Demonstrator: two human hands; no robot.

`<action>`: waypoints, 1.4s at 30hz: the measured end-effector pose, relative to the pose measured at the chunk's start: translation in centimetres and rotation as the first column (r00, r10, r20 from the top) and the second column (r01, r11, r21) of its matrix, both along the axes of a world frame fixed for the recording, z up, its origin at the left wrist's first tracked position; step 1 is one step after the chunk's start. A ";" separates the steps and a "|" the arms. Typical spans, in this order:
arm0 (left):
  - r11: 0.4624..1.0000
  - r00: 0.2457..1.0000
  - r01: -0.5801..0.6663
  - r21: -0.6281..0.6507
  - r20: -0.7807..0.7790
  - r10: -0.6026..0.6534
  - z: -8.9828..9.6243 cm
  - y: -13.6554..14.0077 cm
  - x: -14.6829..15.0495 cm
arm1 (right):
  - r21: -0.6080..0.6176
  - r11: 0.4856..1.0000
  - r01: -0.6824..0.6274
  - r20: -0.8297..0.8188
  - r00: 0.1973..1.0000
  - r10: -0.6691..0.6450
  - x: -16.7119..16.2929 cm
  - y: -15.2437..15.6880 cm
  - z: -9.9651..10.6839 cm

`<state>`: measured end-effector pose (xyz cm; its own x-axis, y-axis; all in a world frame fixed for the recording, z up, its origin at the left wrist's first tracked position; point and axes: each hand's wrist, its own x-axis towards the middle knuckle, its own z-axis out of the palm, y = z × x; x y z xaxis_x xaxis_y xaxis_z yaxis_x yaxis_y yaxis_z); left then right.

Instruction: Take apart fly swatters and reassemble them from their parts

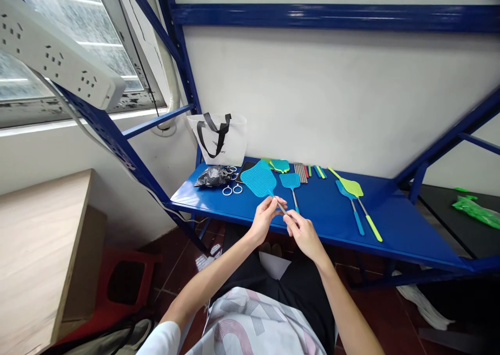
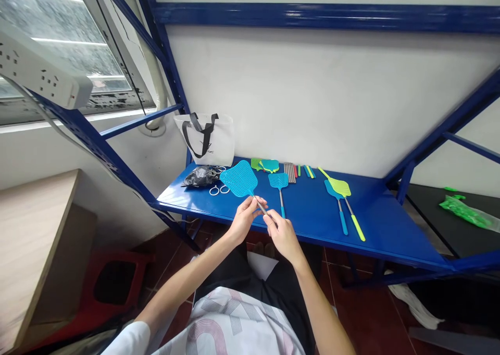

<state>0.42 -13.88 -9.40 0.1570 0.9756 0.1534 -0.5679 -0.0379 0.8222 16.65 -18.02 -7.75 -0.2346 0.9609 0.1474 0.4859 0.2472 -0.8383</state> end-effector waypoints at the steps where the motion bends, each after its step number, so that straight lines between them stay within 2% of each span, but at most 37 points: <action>1: 1.000 1.000 -0.016 -0.005 0.020 0.016 0.3 0.2 -0.3 | -0.001 1.000 -0.008 0.012 1.000 0.008 0.1 -0.1 0.2; 5: 0.982 0.977 -0.190 0.009 0.104 0.188 1.6 2.1 -3.2 | -0.027 0.999 -0.047 0.083 0.995 0.049 0.9 -0.6 1.1; 11: 0.913 0.881 -0.407 -0.028 0.252 0.400 3.4 5.3 -10.6 | -0.102 0.988 -0.117 0.198 0.971 0.135 3.5 -1.1 3.0; 17: 0.854 0.775 -0.509 -0.109 0.373 0.509 3.9 6.6 -16.5 | -0.202 0.970 -0.137 0.256 0.948 0.188 7.3 -1.0 4.2; 21: 0.873 0.784 -0.455 -0.178 0.384 0.487 3.9 6.9 -18.3 | -0.241 0.961 -0.137 0.262 0.944 0.201 10.2 -0.9 4.2; 23: 0.887 0.804 -0.437 -0.149 0.376 0.460 3.9 6.8 -17.8 | -0.251 0.959 -0.132 0.258 0.946 0.198 11.4 -0.9 4.2; 27: 0.880 0.814 -0.470 -0.074 0.350 0.464 3.6 6.5 -15.2 | -0.244 0.967 -0.073 0.257 0.957 0.137 13.5 -1.1 4.2; 33: 0.856 0.803 -0.513 -0.058 0.318 0.503 2.6 6.5 -11.7 | -0.206 0.978 -0.015 0.202 0.978 0.057 15.4 -1.4 3.9; 37: 0.863 0.822 -0.505 -0.015 0.297 0.486 2.0 5.9 -9.4 | -0.213 0.977 0.001 0.220 0.974 0.047 14.8 -1.7 4.3; 42: 0.900 0.890 -0.436 0.013 0.156 0.429 0.9 4.0 -4.8 | -0.174 0.984 -0.023 0.217 0.974 0.061 11.5 -1.1 4.0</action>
<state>-4.43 -9.86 -8.52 -0.3069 0.9328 0.1890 -0.5997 -0.3437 0.7226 28.19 -19.17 -3.77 -0.2836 0.9559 -0.0769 0.6555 0.1347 -0.7431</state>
